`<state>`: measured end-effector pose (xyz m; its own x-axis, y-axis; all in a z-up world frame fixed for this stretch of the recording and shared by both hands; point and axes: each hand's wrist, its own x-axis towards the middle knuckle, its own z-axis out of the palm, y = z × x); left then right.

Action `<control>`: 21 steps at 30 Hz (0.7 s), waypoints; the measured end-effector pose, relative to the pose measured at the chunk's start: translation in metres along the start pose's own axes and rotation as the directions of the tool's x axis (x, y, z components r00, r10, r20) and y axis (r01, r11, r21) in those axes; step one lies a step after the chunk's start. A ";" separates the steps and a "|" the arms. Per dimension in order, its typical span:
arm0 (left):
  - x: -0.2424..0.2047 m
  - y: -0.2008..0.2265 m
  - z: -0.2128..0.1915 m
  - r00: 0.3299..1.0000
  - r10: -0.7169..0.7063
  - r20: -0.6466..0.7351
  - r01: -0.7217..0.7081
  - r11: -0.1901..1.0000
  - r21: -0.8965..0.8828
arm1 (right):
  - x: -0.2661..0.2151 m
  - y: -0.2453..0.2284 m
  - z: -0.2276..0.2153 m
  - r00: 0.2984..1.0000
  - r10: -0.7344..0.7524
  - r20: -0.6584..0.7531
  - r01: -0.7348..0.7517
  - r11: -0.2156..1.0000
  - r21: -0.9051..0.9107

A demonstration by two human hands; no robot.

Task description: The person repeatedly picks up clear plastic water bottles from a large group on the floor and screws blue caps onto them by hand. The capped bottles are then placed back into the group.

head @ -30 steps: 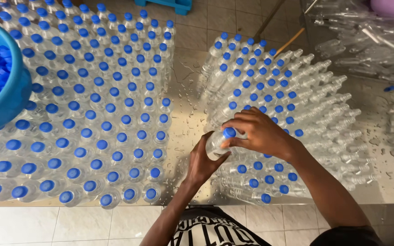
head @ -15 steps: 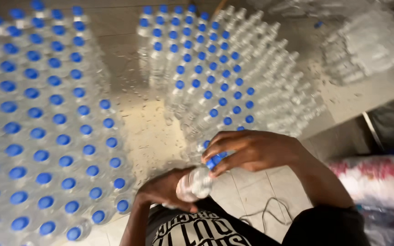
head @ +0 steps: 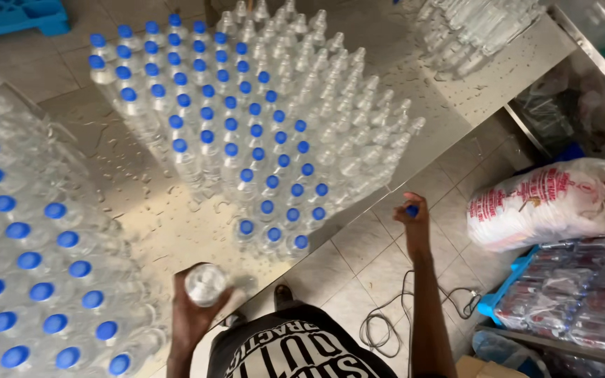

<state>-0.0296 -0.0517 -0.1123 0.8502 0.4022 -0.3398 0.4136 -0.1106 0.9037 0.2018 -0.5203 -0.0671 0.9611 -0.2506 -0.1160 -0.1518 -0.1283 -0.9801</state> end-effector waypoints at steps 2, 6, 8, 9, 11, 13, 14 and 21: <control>0.006 -0.026 0.013 0.962 0.218 -0.167 -0.220 0.975 0.005 | 0.028 0.033 -0.008 1.000 -0.009 -0.017 0.007 0.989 -0.145; 0.012 -0.041 0.047 0.833 0.418 -0.364 -0.366 0.908 0.204 | 0.075 0.087 -0.002 0.999 0.004 0.037 0.008 0.949 -0.314; 0.009 -0.043 0.063 0.834 0.329 -0.442 -0.259 0.942 0.213 | 0.082 0.122 0.005 0.998 -0.033 0.056 0.049 0.947 -0.316; 0.008 -0.045 0.070 0.832 0.275 -0.482 -0.226 0.961 0.158 | 0.081 0.141 0.010 0.992 -0.126 0.032 0.129 0.946 -0.297; 0.015 -0.042 0.085 0.816 0.212 -0.538 -0.188 0.977 0.100 | 0.068 0.151 0.028 0.975 -0.219 0.027 0.218 0.937 -0.273; 0.012 -0.044 0.094 0.817 0.086 -0.570 -0.084 0.996 0.029 | 0.021 0.144 0.048 0.893 -0.446 0.066 0.450 0.877 -0.170; 0.018 -0.055 0.099 0.807 0.077 -0.585 -0.071 0.997 0.034 | 0.014 0.148 0.058 0.895 -0.438 0.085 0.447 0.880 -0.159; 0.030 -0.074 0.113 0.764 0.085 -0.639 -0.088 0.996 0.026 | 0.001 0.159 0.125 0.820 -0.567 0.074 0.560 0.769 -0.309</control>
<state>0.0016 -0.1339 -0.2187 0.4767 0.8789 -0.0169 0.3450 -0.1693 0.9232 0.2078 -0.4212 -0.2433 0.8914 -0.0617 0.4491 0.3500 -0.5357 -0.7684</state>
